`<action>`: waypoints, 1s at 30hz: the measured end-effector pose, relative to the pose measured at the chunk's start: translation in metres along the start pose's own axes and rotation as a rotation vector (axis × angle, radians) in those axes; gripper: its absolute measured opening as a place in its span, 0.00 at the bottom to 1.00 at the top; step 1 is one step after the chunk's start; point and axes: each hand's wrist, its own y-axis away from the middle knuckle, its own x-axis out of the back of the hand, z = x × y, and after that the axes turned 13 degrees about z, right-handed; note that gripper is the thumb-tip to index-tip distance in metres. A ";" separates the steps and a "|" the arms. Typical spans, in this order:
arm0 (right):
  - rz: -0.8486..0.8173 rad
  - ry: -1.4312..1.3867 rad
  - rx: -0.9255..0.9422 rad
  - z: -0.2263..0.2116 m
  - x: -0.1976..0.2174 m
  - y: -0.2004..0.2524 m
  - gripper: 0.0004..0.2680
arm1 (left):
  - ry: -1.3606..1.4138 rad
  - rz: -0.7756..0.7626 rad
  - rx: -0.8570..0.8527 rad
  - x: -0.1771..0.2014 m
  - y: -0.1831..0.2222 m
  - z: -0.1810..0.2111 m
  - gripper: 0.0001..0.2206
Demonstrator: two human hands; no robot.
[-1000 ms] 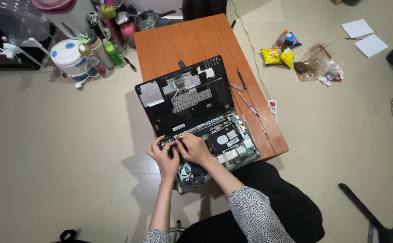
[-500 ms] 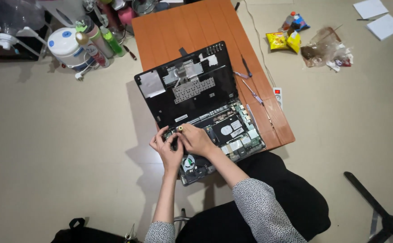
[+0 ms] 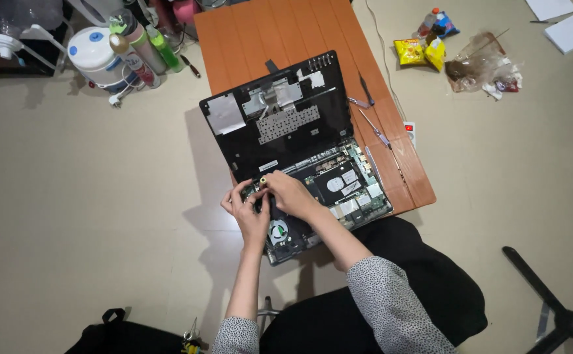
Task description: Disassembling a laptop by carefully disconnecting internal ribbon cables and hardware components.
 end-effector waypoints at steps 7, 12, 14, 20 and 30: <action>-0.127 0.000 0.046 -0.015 0.016 -0.014 0.04 | -0.044 -0.022 0.005 -0.001 -0.001 -0.002 0.04; -0.201 -0.003 0.081 -0.025 0.023 -0.025 0.03 | -0.039 -0.033 0.007 0.000 -0.003 0.004 0.05; -0.243 -0.029 0.082 -0.024 0.024 -0.026 0.03 | -0.038 -0.037 0.009 0.001 -0.004 0.007 0.05; -0.297 -0.028 0.065 -0.020 0.022 -0.026 0.07 | -0.037 -0.086 0.051 0.002 -0.005 0.007 0.05; -0.202 -0.035 -0.033 0.023 0.003 -0.004 0.03 | 0.142 -0.120 0.194 0.009 -0.009 0.003 0.12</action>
